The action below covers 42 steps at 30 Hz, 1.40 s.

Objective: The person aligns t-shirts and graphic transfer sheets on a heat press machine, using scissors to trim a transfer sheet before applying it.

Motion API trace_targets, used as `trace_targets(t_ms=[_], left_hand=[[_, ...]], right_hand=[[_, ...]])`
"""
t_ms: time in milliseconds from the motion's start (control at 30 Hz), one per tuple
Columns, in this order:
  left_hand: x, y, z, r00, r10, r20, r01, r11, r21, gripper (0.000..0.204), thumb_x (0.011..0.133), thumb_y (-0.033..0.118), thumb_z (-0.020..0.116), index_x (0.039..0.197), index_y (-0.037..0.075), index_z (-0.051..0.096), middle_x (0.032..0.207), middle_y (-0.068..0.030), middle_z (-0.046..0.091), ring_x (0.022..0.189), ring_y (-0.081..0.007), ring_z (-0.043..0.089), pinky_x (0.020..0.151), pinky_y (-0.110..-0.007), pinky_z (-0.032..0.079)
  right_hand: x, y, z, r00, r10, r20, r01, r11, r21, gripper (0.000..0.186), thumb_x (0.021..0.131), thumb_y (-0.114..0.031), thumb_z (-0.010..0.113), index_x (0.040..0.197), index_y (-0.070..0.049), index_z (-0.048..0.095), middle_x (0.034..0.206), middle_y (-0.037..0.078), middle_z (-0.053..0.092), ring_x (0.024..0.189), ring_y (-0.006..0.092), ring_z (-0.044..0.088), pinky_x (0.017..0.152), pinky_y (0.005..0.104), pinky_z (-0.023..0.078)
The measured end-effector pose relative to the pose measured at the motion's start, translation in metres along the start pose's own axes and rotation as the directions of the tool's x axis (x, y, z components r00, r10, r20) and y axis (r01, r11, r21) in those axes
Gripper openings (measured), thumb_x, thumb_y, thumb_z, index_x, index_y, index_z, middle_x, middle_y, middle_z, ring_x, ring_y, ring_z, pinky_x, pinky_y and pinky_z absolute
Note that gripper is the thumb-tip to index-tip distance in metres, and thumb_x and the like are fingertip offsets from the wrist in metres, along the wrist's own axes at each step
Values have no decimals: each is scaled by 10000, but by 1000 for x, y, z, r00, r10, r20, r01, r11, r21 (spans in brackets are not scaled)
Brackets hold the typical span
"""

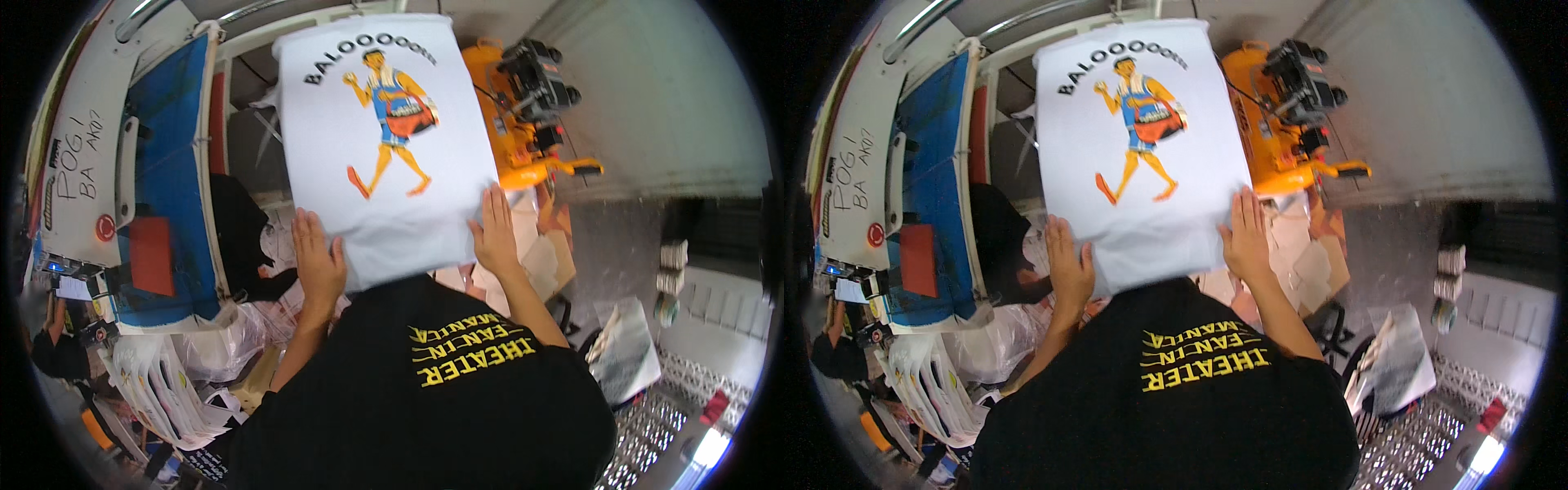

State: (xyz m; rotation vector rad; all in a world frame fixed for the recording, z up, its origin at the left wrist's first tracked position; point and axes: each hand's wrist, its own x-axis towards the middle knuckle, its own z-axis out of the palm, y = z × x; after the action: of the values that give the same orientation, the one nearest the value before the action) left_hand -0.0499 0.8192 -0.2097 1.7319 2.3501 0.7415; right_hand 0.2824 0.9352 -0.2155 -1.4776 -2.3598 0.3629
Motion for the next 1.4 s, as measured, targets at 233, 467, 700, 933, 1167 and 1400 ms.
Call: trace_targets(t_ms=[233,467,700,933,1167,1400], left_hand=[[-2,-32,-12,973,-219,-80,181,926,-332,302,871,153,702,1106,-29,650,988,-200,633,894,-363,624,797,-429,492],[-1,-37,-11,974,-131,-184,90,973,-213,230,844,168,719,991,-7,694,886,-151,638,838,-368,619,735,-432,487],[-1,-33,-14,977,-78,-198,43,984,-171,240,839,163,724,1011,-2,696,880,-145,632,844,-369,620,733,-436,491],[2,-36,-27,990,-73,-120,57,990,-133,274,832,157,735,1040,-15,690,909,-161,651,867,-365,628,754,-422,499],[15,-33,-192,801,83,-593,-108,994,-7,255,863,90,707,1099,-4,686,1100,-167,688,1031,-326,643,932,-410,481],[26,-181,-297,790,160,-592,318,719,618,509,943,441,598,1149,-24,638,1140,-213,663,1128,-406,580,979,-472,433]], right_hand=[[22,9,-12,931,303,-205,-274,949,158,427,841,-136,725,1215,43,625,1211,222,646,1110,353,627,976,393,488],[27,24,6,889,323,-326,-271,943,195,308,799,-109,749,1068,35,702,1055,180,706,900,306,686,835,362,537],[27,34,13,877,267,-400,-223,963,153,289,797,-77,733,1062,36,705,1028,173,711,920,311,686,837,370,537],[30,25,8,894,290,-342,-222,949,223,296,817,-79,714,1088,36,690,1078,198,698,998,347,668,888,376,525],[-18,59,-3,797,566,210,-604,740,296,563,993,-463,499,1219,39,618,1150,256,662,1124,409,605,995,423,453],[-34,62,11,848,526,65,-516,790,330,522,981,-406,530,1206,58,611,1202,274,620,1145,420,576,1009,448,434]])
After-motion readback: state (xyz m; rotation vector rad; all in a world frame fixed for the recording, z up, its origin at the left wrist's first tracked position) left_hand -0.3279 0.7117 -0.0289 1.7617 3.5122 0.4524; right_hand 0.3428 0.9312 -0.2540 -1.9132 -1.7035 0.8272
